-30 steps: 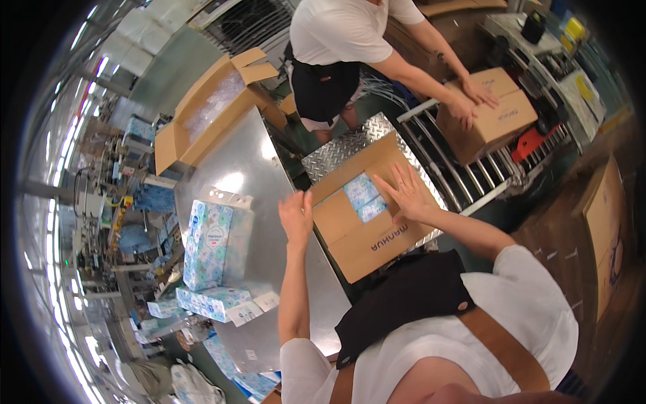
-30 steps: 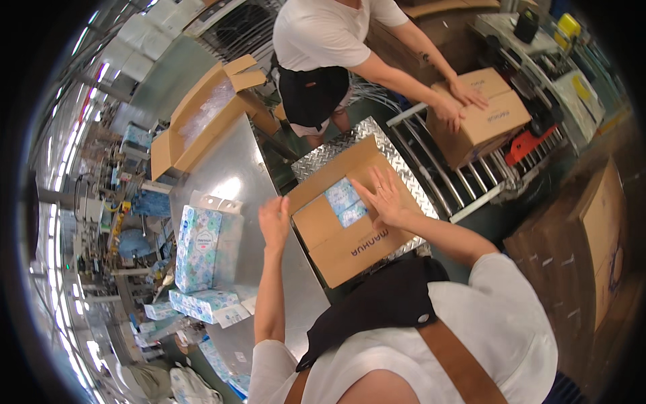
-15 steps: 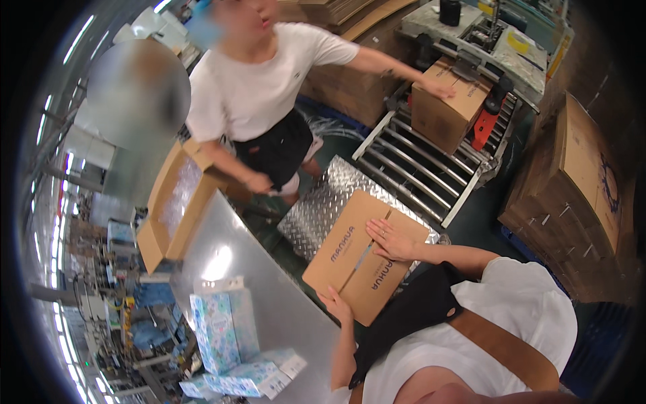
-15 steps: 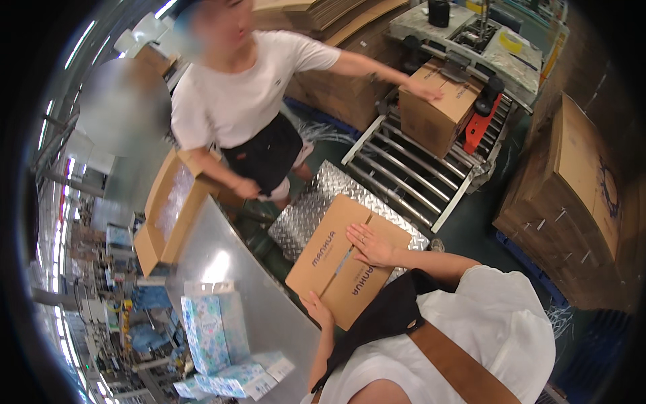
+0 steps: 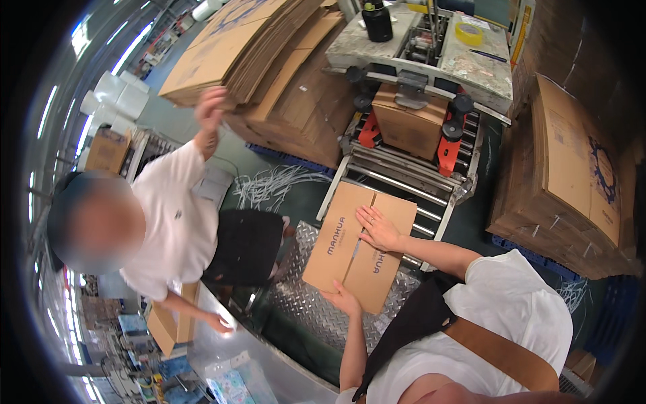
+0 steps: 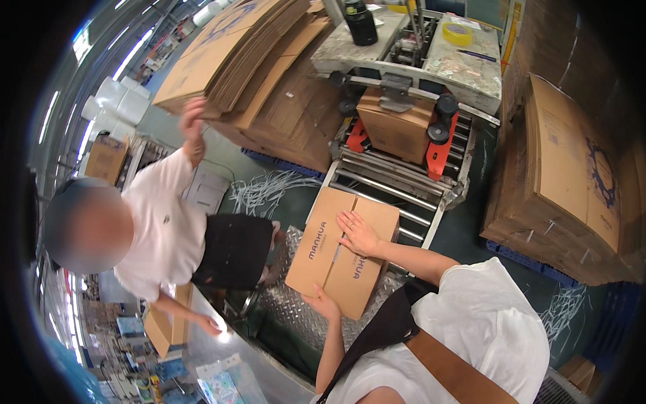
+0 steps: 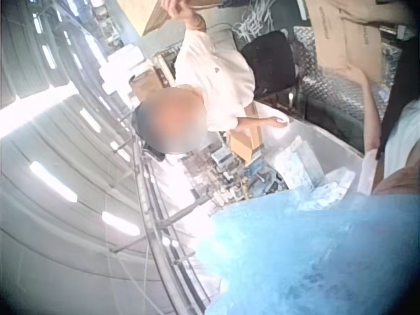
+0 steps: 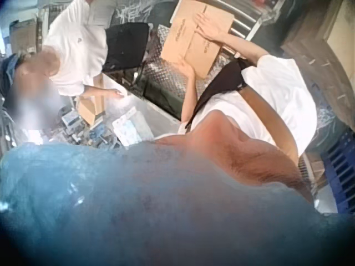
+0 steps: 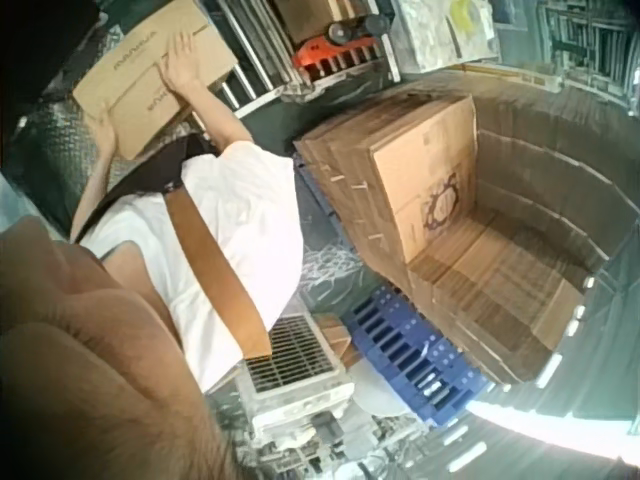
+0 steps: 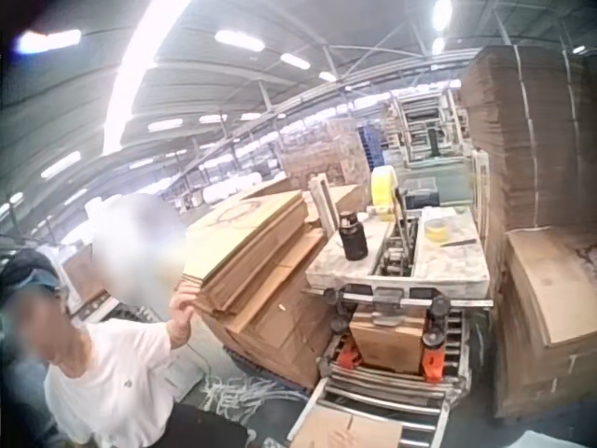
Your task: The person packs multiple packs of tissues from a stainless steel table into cardboard boxes and then places the filled boxes onto a conveyor belt for sealing.
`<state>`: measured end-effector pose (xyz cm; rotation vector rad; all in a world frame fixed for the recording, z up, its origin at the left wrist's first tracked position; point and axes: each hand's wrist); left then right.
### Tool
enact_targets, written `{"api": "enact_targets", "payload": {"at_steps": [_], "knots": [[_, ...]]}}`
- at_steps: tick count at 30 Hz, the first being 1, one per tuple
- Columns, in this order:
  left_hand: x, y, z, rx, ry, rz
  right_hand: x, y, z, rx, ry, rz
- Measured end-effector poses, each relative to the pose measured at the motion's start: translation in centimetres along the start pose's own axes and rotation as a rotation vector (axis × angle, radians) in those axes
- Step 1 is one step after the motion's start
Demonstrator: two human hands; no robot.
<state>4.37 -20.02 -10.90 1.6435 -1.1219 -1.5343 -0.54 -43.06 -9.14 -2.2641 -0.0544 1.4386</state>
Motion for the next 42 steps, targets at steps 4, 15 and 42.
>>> {"api": "enact_targets", "payload": {"at_steps": [4, 15, 42], "knots": [[1.7, 2.4, -3.7, -0.054, -0.077, -0.036, 0.0, 3.9, -1.5, 0.045, -0.051, -0.075], [-2.2, -1.5, -3.9, -0.458, -0.293, 0.142, -2.7, 6.2, -6.3, 0.657, -0.463, -0.418], [28.1, 12.7, -5.2, -0.459, -0.300, 0.555, -7.4, 26.4, -13.6, 0.095, 0.072, 0.147]]}}
Point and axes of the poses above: each hand's wrist, its own z-axis away from the middle knuckle, its own x-axis out of the palm, y = z × x, and after that the axes turned 1 degree about x, right-handed
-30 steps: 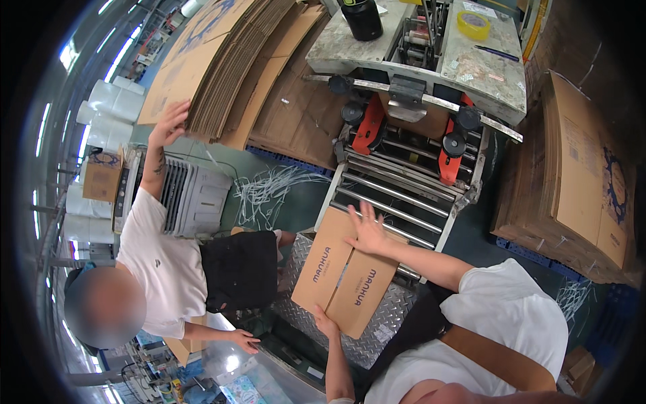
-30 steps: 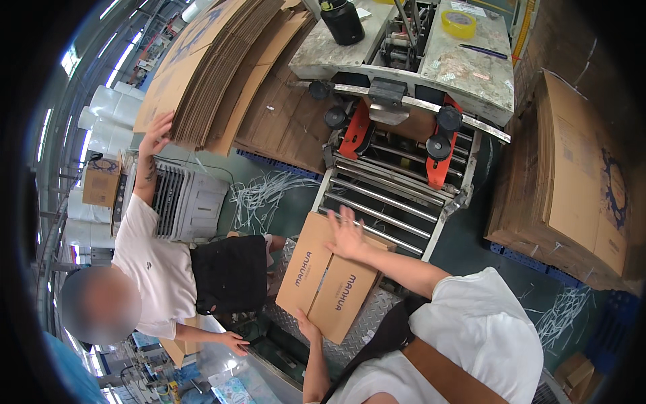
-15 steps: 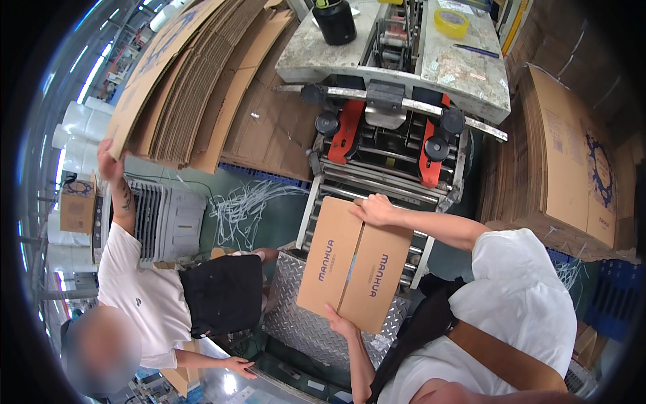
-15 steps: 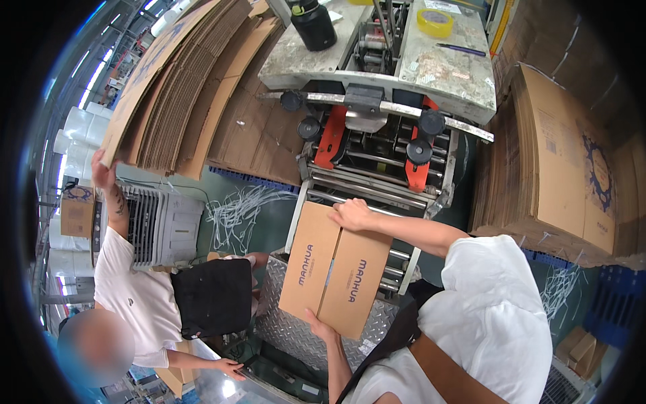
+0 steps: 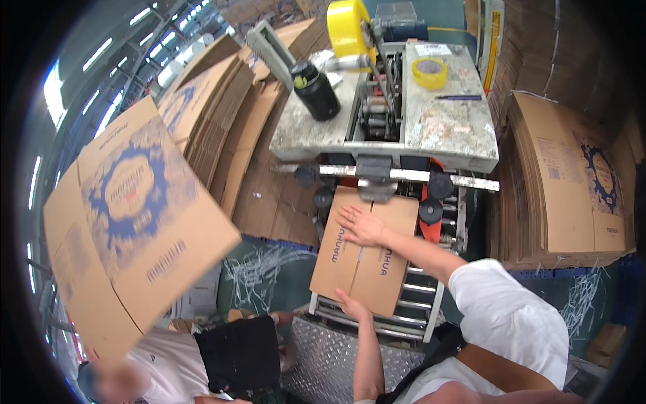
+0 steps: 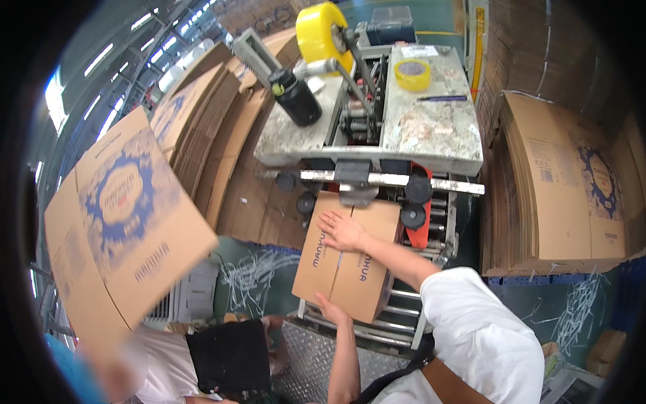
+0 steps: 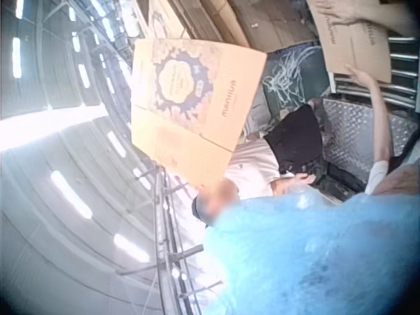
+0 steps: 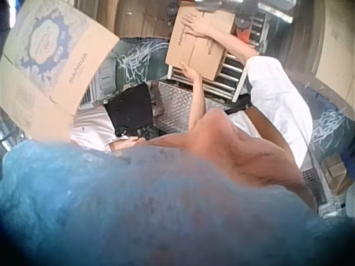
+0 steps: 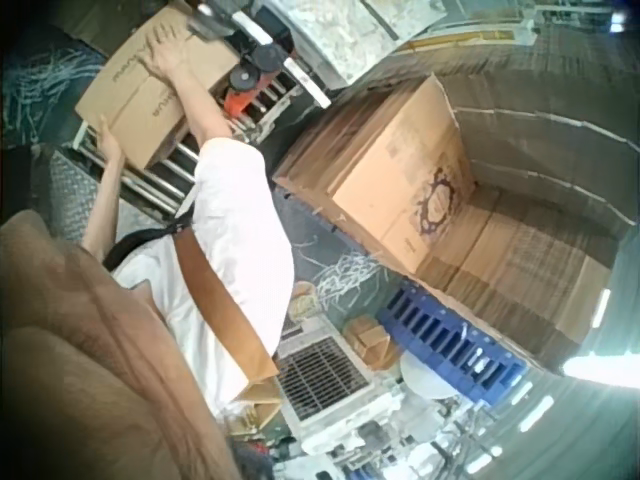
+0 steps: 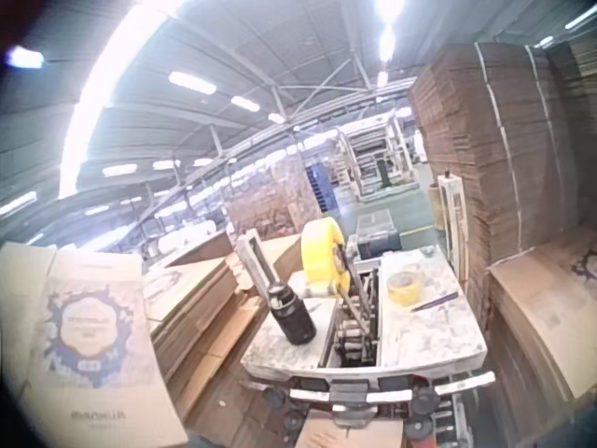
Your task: The person packs multiple packs of tissues from a stainless steel table into cardboard boxes and then places the filled boxes onto a conveyor belt for sealing.
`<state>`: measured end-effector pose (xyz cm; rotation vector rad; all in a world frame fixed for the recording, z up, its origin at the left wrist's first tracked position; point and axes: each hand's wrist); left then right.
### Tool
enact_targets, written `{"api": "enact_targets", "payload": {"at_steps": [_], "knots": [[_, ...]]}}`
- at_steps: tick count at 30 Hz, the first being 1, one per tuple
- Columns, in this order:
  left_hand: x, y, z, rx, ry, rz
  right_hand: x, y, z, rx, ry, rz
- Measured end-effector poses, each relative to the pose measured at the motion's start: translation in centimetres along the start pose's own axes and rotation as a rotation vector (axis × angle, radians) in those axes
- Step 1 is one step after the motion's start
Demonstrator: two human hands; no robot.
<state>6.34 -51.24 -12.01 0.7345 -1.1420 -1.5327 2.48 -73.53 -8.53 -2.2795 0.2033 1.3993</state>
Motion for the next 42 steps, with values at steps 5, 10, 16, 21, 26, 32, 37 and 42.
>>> {"api": "enact_targets", "payload": {"at_steps": [5, 10, 16, 21, 26, 32, 37, 42], "knots": [[5.1, 0.0, -1.7, 0.093, -0.008, -0.136, -3.7, -3.6, 7.9, -0.189, -0.072, -0.188], [4.9, -2.6, -8.2, 0.045, -0.054, -0.146, -24.8, -2.0, 22.1, 0.236, -0.119, 0.092], [5.7, 11.8, 11.1, -0.277, -1.944, -0.941, -28.1, 10.0, 45.2, 0.758, -0.308, 0.331], [1.0, 14.7, 19.5, -0.449, -2.393, -0.944, -29.9, 9.7, 43.4, 0.620, -0.463, 0.444], [-1.6, 15.1, 23.1, 0.166, -2.603, -1.047, -31.2, 10.1, 43.6, 0.596, -0.483, 0.409], [-8.3, 15.0, 25.1, 0.474, -2.372, -0.915, -34.6, 7.5, 42.7, 0.461, -0.329, 0.447], [-11.4, 14.9, 27.4, -0.338, -2.463, -1.002, -34.6, 15.2, 46.7, 0.645, -0.423, 0.388], [-16.2, 15.4, 31.2, -0.099, -2.339, -1.095, -35.4, 9.8, 45.3, 0.470, -0.077, 0.715]]}}
Point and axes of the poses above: each hand's wrist, its own z-axis away from the middle knuckle, its own x-axis out of the palm, y = z × x, and after that the axes turned 1 degree about x, right-handed
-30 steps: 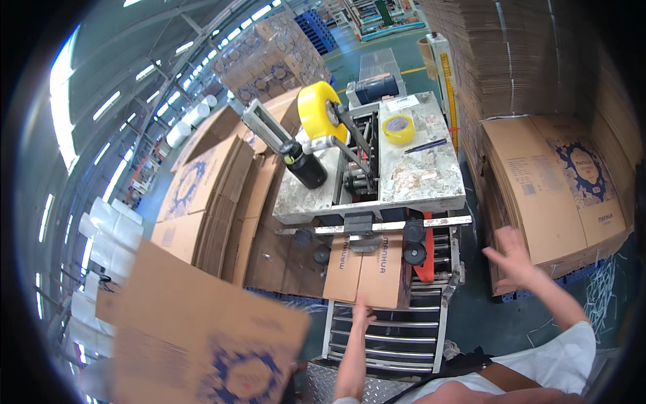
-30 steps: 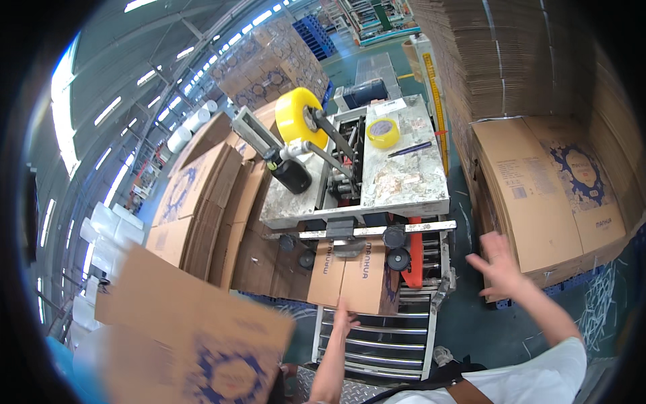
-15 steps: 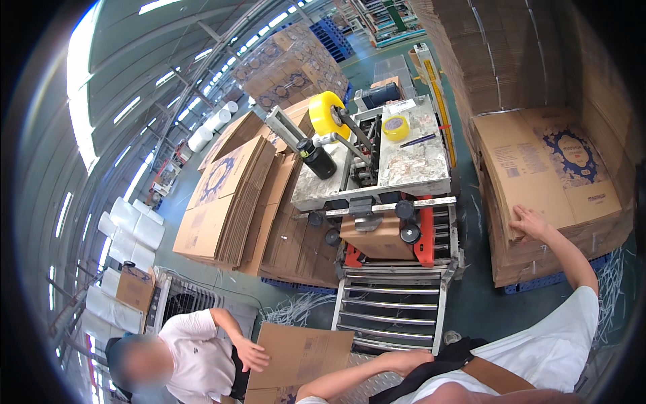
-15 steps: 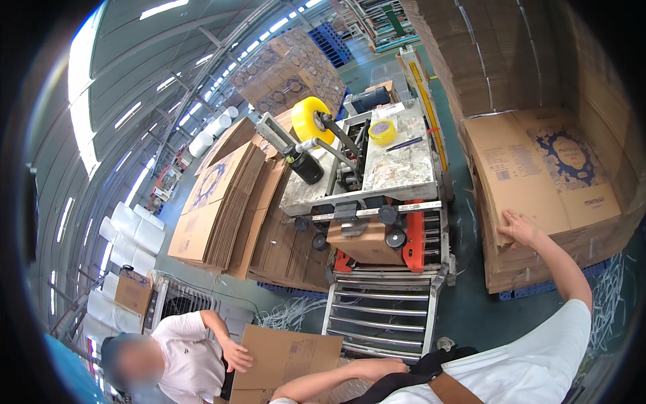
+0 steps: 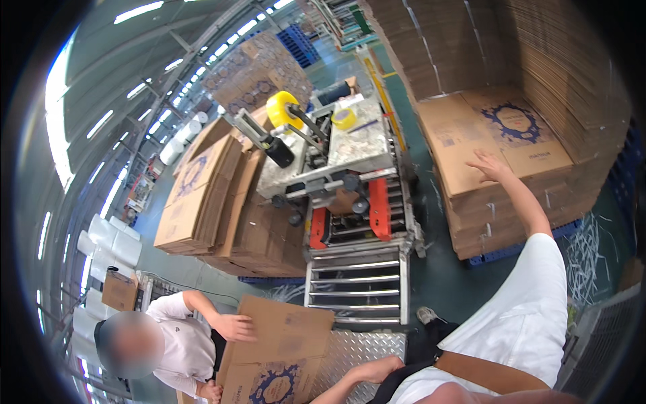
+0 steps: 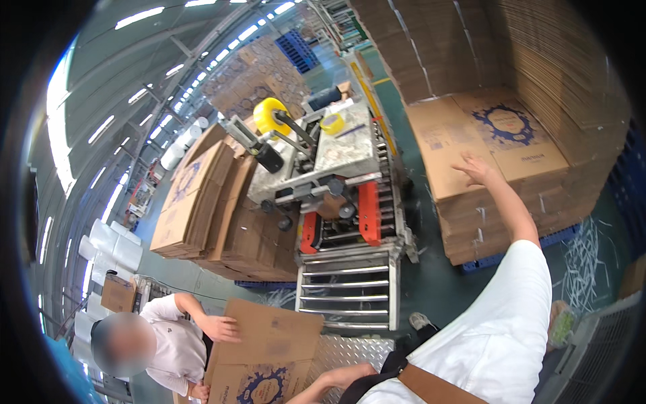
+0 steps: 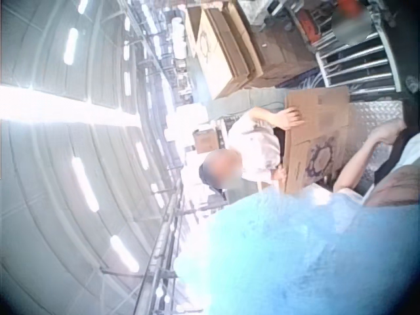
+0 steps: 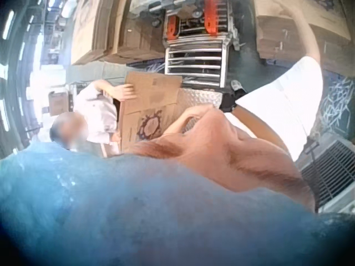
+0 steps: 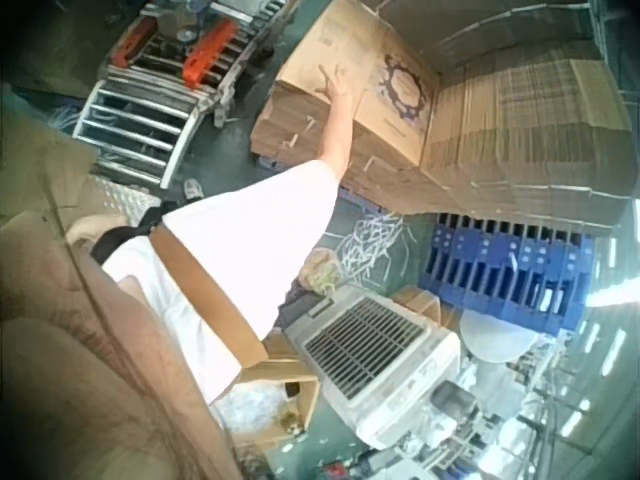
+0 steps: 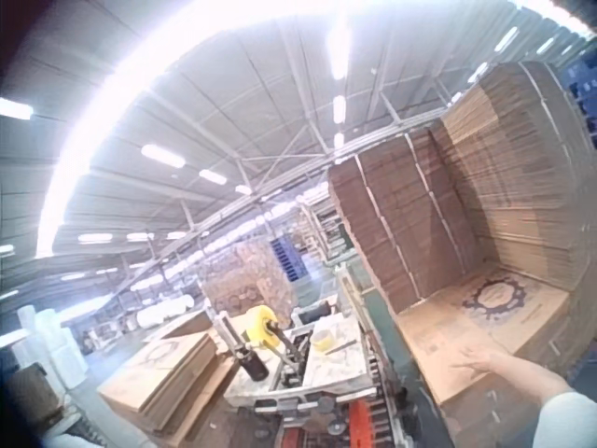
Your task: The person packs multiple packs of tissues from a stainless steel table into cardboard boxes and then places the filled boxes onto a conveyor belt for sealing.
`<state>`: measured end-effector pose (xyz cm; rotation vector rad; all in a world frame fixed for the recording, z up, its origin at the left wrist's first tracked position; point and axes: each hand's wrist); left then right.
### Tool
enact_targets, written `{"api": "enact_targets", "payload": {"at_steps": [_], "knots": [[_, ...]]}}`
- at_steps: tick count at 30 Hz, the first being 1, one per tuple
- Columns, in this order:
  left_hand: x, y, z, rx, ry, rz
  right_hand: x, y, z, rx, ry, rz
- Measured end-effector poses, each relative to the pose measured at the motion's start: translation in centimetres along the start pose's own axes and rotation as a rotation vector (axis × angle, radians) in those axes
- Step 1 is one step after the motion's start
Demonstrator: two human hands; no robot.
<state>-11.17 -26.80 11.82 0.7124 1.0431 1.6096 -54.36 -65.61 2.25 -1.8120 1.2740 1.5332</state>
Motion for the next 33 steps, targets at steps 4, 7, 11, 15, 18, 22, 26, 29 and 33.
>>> {"api": "enact_targets", "payload": {"at_steps": [4, 7, 11, 15, 18, 22, 26, 29, 33], "knots": [[2.2, 0.1, -1.6, 0.133, 0.054, -0.170, 0.3, 0.9, 1.7, 0.076, -0.334, -0.084], [3.4, -1.7, -1.8, 0.129, 0.198, -0.171, 1.6, 0.9, 1.3, 0.225, -0.487, -0.031], [-0.8, 2.1, -3.4, -0.059, 0.099, -0.245, -0.2, -0.2, 2.1, 0.094, -0.524, -0.120], [-5.7, 3.1, -4.5, -0.228, 0.004, -0.082, -0.3, 1.6, 2.2, 0.013, -0.368, -0.191], [-9.5, 7.7, -6.0, -0.316, 0.028, -0.178, 0.8, 3.2, 1.9, -0.088, -0.311, -0.185], [-11.4, 4.7, -7.2, -0.194, -0.142, -0.339, -4.9, 1.7, 0.4, -0.016, -0.467, -0.044], [-13.3, 3.1, -8.2, -0.128, -0.186, -0.364, -3.3, 2.7, 2.3, -0.089, -0.311, -0.047], [-15.2, 5.5, -8.4, -0.169, 0.009, -0.604, -3.7, 3.5, 4.2, 0.003, -0.036, 0.063], [-17.1, 8.0, -9.0, 0.012, 0.538, -0.553, -5.8, 5.4, 3.0, 0.352, 0.138, -0.015]]}}
Point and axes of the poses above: each hand's wrist, its own z-axis away from the middle knuckle, its own x-axis out of the palm, y = z × x, and after that the axes turned 1 degree about x, right-handed
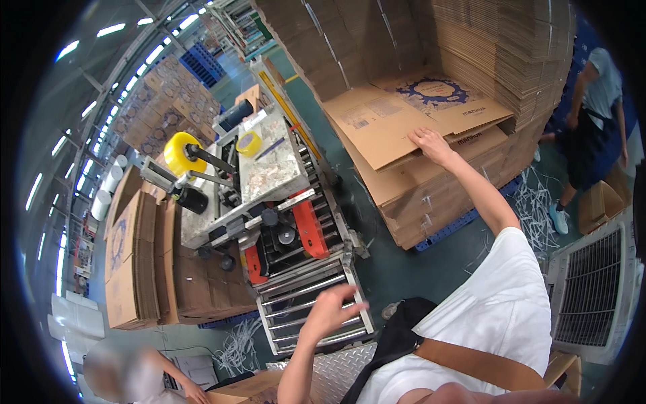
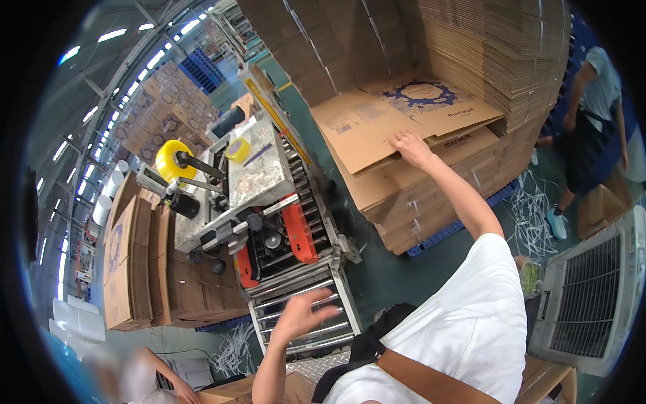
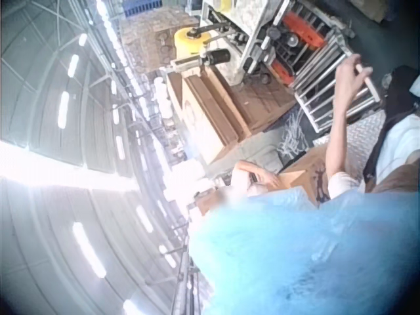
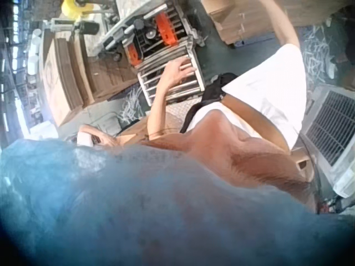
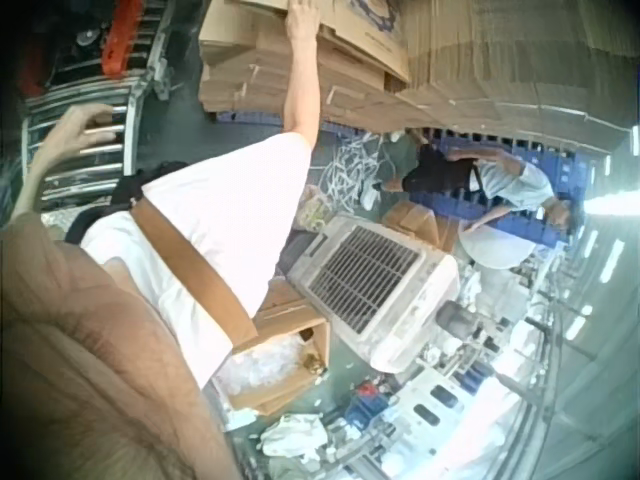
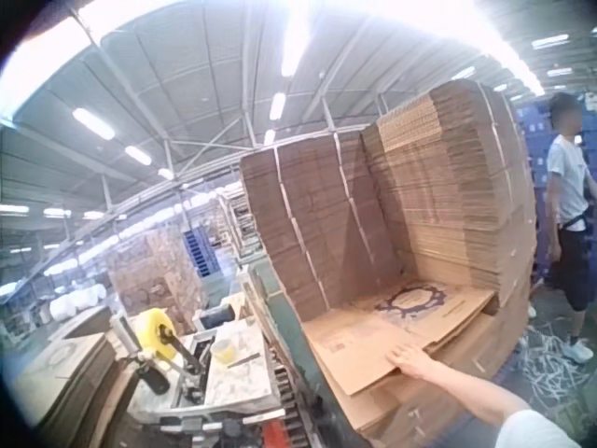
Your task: The person packs multiple packs of tissues from a stainless steel table into cardboard boxes and then places the filled boxes onto a conveyor belt for sealing.
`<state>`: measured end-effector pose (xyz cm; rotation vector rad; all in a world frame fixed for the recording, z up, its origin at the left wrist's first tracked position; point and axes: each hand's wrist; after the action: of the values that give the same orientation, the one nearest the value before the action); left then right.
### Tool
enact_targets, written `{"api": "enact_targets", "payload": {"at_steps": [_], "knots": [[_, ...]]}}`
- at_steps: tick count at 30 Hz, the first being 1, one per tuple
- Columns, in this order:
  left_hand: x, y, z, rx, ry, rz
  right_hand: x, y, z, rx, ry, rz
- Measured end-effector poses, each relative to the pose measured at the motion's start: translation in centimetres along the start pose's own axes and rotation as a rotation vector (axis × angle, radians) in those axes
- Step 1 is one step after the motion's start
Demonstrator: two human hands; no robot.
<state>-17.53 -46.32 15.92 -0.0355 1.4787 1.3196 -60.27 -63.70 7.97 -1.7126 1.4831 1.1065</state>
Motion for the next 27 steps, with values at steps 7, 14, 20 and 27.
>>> {"api": "enact_targets", "payload": {"at_steps": [7, 14, 20, 27], "knots": [[-1.8, 6.3, 2.2, 0.157, 0.806, -0.320, -18.2, -21.1, 5.9, -0.583, -0.012, 0.078], [7.9, 8.9, 19.0, -0.191, 0.609, -0.444, -29.6, -31.8, 16.2, -0.900, 0.059, 0.012], [15.1, 12.8, 27.6, -0.546, 0.419, -0.458, -31.8, -37.0, 19.4, -1.368, -0.098, -0.540], [26.3, 13.3, 39.4, -1.220, 0.513, -0.248, -28.0, -51.5, 26.7, -1.688, -0.300, -0.643]]}}
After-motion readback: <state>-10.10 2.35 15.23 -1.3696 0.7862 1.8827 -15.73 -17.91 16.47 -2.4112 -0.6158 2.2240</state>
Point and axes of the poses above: each hand's wrist, its own z-axis away from the middle knuckle, its own x-axis out of the palm, y = z × x, and after that the axes turned 1 degree about x, right-handed
